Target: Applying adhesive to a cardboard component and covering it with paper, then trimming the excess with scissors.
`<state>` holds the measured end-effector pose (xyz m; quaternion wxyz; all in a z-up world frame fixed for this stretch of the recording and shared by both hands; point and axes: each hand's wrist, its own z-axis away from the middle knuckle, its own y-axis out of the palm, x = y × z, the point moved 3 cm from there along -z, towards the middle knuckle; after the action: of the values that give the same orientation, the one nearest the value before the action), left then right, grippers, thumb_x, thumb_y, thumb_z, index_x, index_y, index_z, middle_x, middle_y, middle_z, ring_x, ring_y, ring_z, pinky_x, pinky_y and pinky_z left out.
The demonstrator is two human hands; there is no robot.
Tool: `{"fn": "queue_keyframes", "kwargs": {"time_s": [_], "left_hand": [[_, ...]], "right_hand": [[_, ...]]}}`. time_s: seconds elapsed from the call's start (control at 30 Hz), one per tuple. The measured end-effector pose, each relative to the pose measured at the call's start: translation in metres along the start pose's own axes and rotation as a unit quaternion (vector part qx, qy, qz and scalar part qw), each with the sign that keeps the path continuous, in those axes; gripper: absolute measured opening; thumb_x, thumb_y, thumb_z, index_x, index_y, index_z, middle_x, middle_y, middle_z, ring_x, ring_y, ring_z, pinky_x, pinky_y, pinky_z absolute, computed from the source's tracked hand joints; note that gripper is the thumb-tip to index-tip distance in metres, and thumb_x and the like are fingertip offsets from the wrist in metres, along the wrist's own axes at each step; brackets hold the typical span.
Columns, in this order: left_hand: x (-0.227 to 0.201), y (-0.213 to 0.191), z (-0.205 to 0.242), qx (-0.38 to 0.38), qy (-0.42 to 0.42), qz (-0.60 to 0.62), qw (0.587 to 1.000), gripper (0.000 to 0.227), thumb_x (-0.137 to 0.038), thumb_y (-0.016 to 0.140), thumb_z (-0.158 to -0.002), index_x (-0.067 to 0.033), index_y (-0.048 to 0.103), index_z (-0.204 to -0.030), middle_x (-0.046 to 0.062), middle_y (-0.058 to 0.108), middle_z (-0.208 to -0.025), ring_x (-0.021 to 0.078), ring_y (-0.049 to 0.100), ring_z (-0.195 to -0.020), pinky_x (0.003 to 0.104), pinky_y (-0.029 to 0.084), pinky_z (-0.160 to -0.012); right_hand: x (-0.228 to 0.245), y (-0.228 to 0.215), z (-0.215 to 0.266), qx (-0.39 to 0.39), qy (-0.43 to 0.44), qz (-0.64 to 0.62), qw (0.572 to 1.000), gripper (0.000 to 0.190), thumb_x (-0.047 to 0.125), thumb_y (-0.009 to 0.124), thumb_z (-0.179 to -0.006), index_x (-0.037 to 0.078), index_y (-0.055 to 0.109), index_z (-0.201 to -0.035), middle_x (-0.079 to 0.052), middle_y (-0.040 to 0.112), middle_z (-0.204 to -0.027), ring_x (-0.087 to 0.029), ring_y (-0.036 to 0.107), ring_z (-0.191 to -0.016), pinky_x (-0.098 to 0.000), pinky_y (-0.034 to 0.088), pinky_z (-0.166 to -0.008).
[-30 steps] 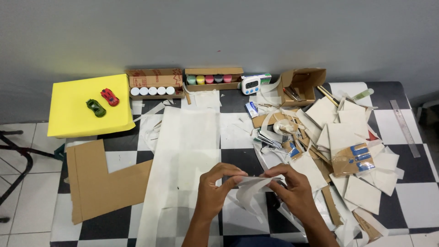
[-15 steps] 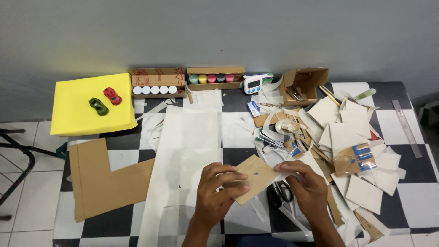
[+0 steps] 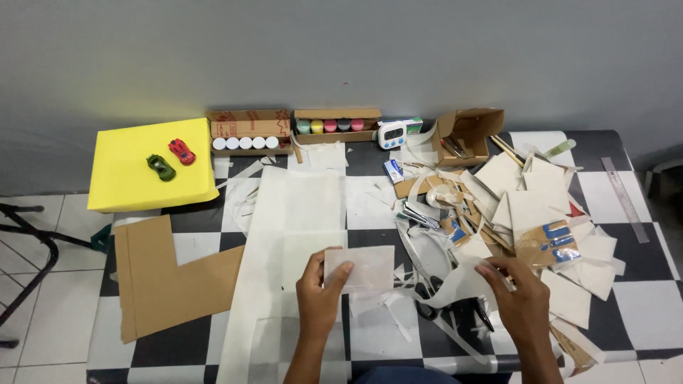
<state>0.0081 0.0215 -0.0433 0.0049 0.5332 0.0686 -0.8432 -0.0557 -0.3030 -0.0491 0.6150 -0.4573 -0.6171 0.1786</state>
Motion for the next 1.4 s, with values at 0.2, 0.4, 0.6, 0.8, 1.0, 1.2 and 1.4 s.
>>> {"fn": "queue_keyframes", "kwargs": {"time_s": [0.2, 0.4, 0.6, 0.8, 1.0, 1.2, 1.4], "left_hand": [[0.0, 0.007, -0.022, 0.089, 0.055, -0.1, 0.989, 0.053, -0.021, 0.058, -0.086, -0.0239, 0.061, -0.14, -0.001, 0.061, -0.15, 0.0187, 0.052, -0.143, 0.039, 0.032, -0.122], [-0.005, 0.014, -0.034, 0.089, -0.012, -0.069, 0.994, 0.061, -0.026, 0.075, -0.084, -0.0287, 0.059, -0.143, 0.004, 0.072, -0.122, 0.0146, 0.067, -0.114, 0.028, 0.051, -0.091], [0.019, 0.025, -0.053, 0.04, 0.228, -0.172, 0.957, 0.068, -0.018, 0.07, -0.093, -0.0195, 0.041, -0.155, 0.004, 0.046, -0.16, 0.0239, 0.044, -0.147, 0.041, 0.039, -0.118], [0.03, 0.028, -0.022, 0.267, 0.305, -0.205, 0.891, 0.091, -0.086, 0.022, -0.086, -0.0219, 0.067, -0.132, 0.007, 0.069, -0.139, 0.0321, 0.055, -0.137, 0.059, 0.021, -0.12], [0.052, 0.016, -0.003, 0.243, 0.199, -0.253, 0.915, 0.024, -0.041, 0.08, -0.085, -0.0177, 0.079, -0.091, -0.003, 0.079, -0.093, 0.0159, 0.068, -0.095, 0.033, 0.052, -0.082], [0.028, -0.016, -0.002, 0.183, 0.124, -0.294, 0.93, 0.018, -0.037, 0.078, -0.089, -0.0197, 0.077, -0.086, -0.008, 0.078, -0.08, 0.0105, 0.059, -0.072, 0.029, 0.049, -0.068], [0.018, -0.044, -0.014, 0.109, 0.177, -0.388, 0.898, 0.017, -0.033, 0.076, -0.091, -0.017, 0.075, -0.088, -0.004, 0.075, -0.072, 0.0107, 0.063, -0.062, 0.029, 0.048, -0.061]], "right_hand": [[0.001, 0.002, 0.013, 0.054, 0.115, -0.028, 0.991, 0.019, 0.017, 0.077, -0.088, 0.007, 0.079, -0.104, -0.008, 0.08, -0.102, -0.024, 0.073, -0.098, -0.0383, 0.058, -0.086], [0.014, 0.024, 0.03, 0.117, 0.272, -0.137, 0.945, 0.019, 0.029, 0.07, -0.094, 0.012, 0.079, -0.096, -0.007, 0.08, -0.094, -0.02, 0.07, -0.086, -0.0325, 0.055, -0.07], [0.024, 0.064, 0.044, 0.136, 0.254, -0.312, 0.905, 0.024, 0.024, 0.063, -0.097, 0.008, 0.075, -0.109, -0.007, 0.074, -0.101, -0.019, 0.066, -0.094, -0.0319, 0.052, -0.084], [0.058, 0.061, 0.044, 0.163, 0.317, -0.349, 0.867, 0.023, 0.018, 0.066, -0.093, 0.008, 0.074, -0.112, -0.011, 0.073, -0.105, -0.023, 0.066, -0.094, -0.0356, 0.053, -0.078], [0.057, 0.059, 0.039, 0.078, 0.326, -0.419, 0.844, 0.021, 0.006, 0.075, -0.084, 0.004, 0.071, -0.105, -0.014, 0.072, -0.105, -0.027, 0.067, -0.1, -0.0404, 0.056, -0.088], [0.023, 0.076, 0.04, 0.039, 0.327, -0.48, 0.813, 0.013, 0.002, 0.073, -0.09, 0.005, 0.07, -0.103, -0.011, 0.065, -0.096, -0.021, 0.061, -0.084, -0.0323, 0.051, -0.065], [0.02, 0.065, 0.036, 0.014, 0.285, -0.413, 0.865, 0.021, -0.007, 0.08, -0.08, 0.003, 0.073, -0.098, -0.011, 0.072, -0.087, -0.021, 0.066, -0.082, -0.0344, 0.058, -0.081]]}}
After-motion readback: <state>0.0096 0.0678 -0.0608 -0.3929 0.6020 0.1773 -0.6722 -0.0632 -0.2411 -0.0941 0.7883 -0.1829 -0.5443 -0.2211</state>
